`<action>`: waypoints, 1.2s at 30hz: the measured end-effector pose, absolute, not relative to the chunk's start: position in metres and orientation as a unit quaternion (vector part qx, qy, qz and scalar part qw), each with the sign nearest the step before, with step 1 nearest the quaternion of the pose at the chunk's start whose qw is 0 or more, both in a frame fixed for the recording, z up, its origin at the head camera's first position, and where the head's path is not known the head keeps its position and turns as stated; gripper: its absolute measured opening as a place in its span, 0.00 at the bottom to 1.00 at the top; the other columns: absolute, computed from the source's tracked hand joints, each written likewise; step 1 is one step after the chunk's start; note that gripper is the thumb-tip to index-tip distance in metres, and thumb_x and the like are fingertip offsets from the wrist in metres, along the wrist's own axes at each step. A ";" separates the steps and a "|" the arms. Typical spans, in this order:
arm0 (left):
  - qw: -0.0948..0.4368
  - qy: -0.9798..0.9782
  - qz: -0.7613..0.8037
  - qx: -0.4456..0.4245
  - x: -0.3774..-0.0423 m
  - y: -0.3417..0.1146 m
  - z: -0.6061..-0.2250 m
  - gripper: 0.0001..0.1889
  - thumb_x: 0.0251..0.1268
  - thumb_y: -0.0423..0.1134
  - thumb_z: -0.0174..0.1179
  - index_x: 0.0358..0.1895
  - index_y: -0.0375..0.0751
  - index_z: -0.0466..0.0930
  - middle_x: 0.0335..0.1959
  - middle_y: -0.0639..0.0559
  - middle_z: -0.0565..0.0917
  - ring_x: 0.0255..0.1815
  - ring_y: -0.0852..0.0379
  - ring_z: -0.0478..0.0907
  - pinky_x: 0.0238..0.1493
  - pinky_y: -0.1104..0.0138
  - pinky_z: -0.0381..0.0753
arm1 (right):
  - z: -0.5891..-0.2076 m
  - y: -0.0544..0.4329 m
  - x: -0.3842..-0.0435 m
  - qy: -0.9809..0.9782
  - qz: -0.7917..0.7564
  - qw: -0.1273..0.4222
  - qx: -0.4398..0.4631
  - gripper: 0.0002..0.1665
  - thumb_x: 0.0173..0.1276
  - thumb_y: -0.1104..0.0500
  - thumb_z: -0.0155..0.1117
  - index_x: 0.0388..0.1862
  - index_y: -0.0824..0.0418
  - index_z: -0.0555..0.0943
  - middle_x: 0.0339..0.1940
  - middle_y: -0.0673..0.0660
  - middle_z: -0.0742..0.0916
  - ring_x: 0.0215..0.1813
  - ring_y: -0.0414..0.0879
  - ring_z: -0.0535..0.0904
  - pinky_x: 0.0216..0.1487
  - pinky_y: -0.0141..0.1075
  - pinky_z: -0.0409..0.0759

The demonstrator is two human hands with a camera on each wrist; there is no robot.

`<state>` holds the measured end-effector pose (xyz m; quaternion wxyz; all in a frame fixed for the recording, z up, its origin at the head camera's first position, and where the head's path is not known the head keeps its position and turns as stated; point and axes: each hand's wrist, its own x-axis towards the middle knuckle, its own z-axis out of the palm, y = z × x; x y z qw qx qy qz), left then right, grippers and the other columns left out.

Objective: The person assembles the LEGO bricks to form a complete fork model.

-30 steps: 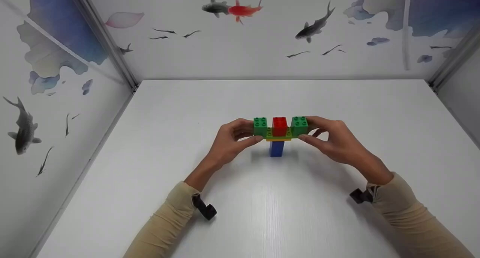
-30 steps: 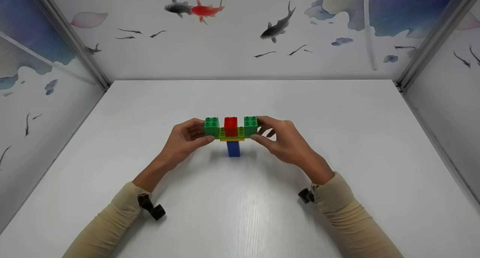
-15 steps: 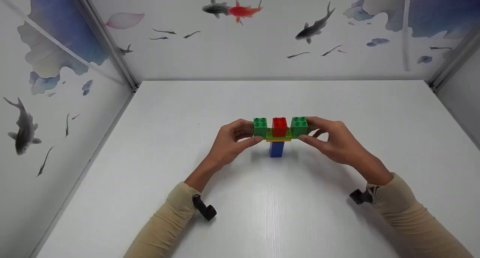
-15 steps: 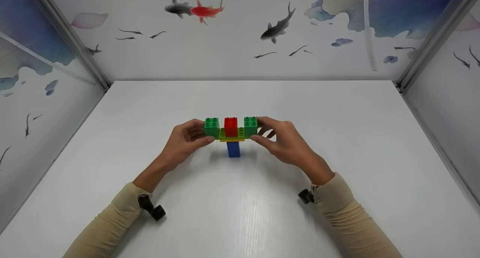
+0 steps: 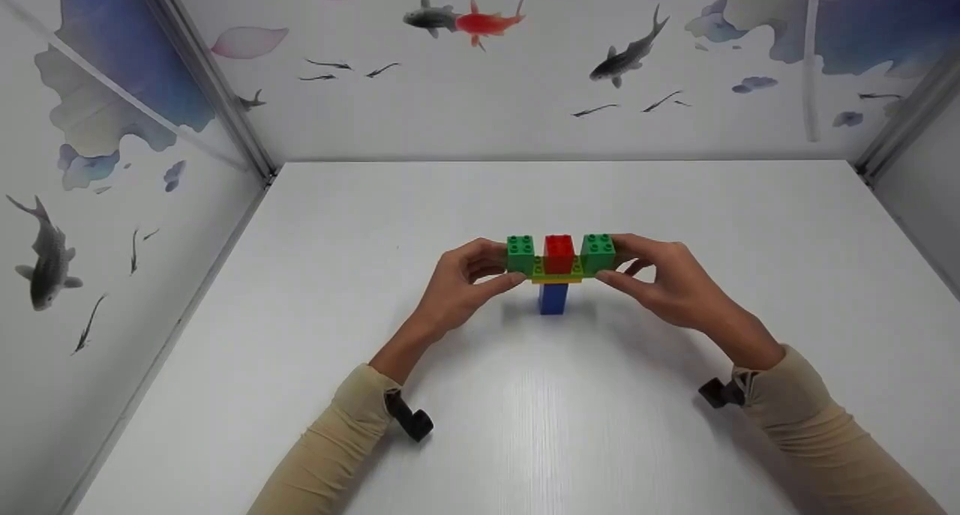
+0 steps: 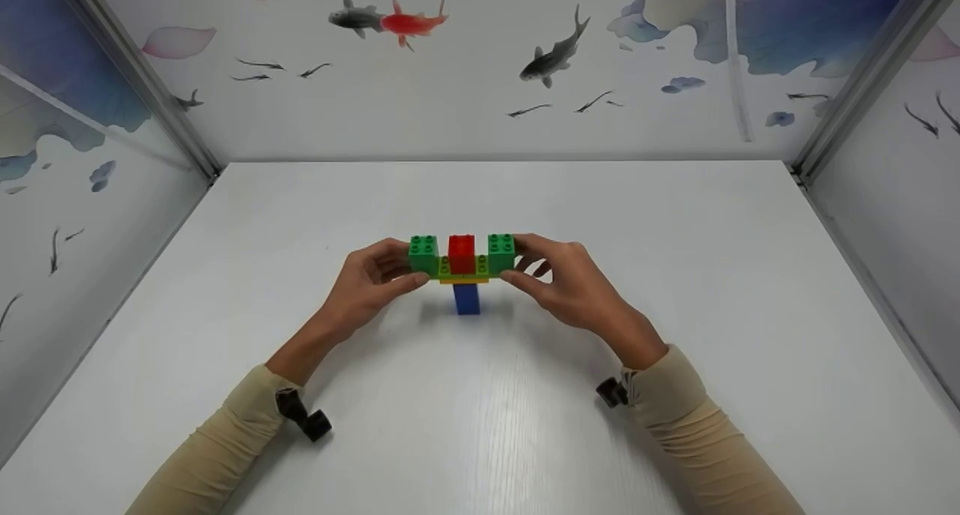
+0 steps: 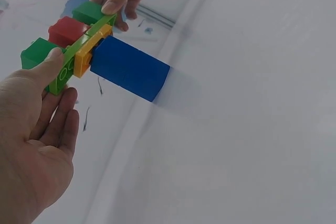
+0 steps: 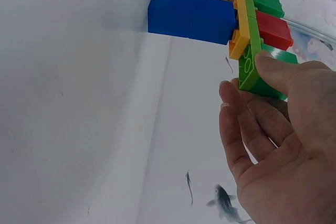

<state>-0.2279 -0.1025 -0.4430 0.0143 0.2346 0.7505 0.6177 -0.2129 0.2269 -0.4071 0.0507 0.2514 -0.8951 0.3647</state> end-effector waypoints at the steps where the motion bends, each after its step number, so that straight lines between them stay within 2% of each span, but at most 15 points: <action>1: 0.015 0.751 0.617 0.234 -0.228 -0.103 -0.443 0.19 0.72 0.45 0.74 0.63 0.50 0.86 0.56 0.53 0.91 0.61 0.57 0.88 0.72 0.59 0.84 | -0.407 0.227 -0.213 -0.896 0.362 0.051 0.251 0.28 0.73 0.57 0.77 0.70 0.58 0.83 0.55 0.53 0.93 0.52 0.48 0.90 0.50 0.23 0.85; 7: 0.015 0.751 0.618 0.233 -0.228 -0.103 -0.443 0.19 0.72 0.45 0.75 0.62 0.50 0.86 0.56 0.53 0.91 0.61 0.56 0.88 0.74 0.53 0.83 | -0.407 0.227 -0.213 -0.897 0.358 0.056 0.253 0.28 0.73 0.58 0.78 0.70 0.58 0.83 0.55 0.52 0.93 0.52 0.47 0.90 0.50 0.22 0.85; 16: 0.011 0.752 0.616 0.235 -0.229 -0.103 -0.445 0.20 0.71 0.44 0.75 0.62 0.50 0.86 0.56 0.53 0.91 0.60 0.56 0.88 0.71 0.59 0.84 | -0.406 0.227 -0.213 -0.894 0.366 0.051 0.252 0.28 0.73 0.57 0.77 0.70 0.58 0.83 0.55 0.53 0.93 0.51 0.47 0.91 0.50 0.24 0.86; 24: 0.006 0.764 0.600 0.236 -0.229 -0.105 -0.443 0.20 0.70 0.46 0.76 0.62 0.50 0.87 0.56 0.54 0.91 0.60 0.57 0.87 0.71 0.59 0.85 | -0.407 0.227 -0.213 -0.894 0.359 0.052 0.262 0.26 0.73 0.58 0.78 0.68 0.56 0.84 0.52 0.51 0.93 0.49 0.46 0.91 0.49 0.32 0.89; 31: 0.011 0.766 0.598 0.235 -0.229 -0.106 -0.445 0.20 0.70 0.46 0.75 0.62 0.50 0.87 0.56 0.55 0.91 0.61 0.57 0.87 0.70 0.61 0.85 | -0.408 0.227 -0.214 -0.900 0.354 0.040 0.251 0.26 0.74 0.56 0.77 0.69 0.56 0.84 0.53 0.51 0.94 0.50 0.46 0.91 0.50 0.35 0.90; 36: 0.010 0.760 0.605 0.235 -0.228 -0.104 -0.446 0.20 0.70 0.46 0.76 0.63 0.50 0.87 0.56 0.53 0.91 0.61 0.56 0.87 0.70 0.57 0.85 | -0.409 0.229 -0.214 -0.901 0.350 0.044 0.254 0.27 0.73 0.56 0.77 0.69 0.56 0.84 0.53 0.51 0.93 0.51 0.45 0.90 0.50 0.35 0.90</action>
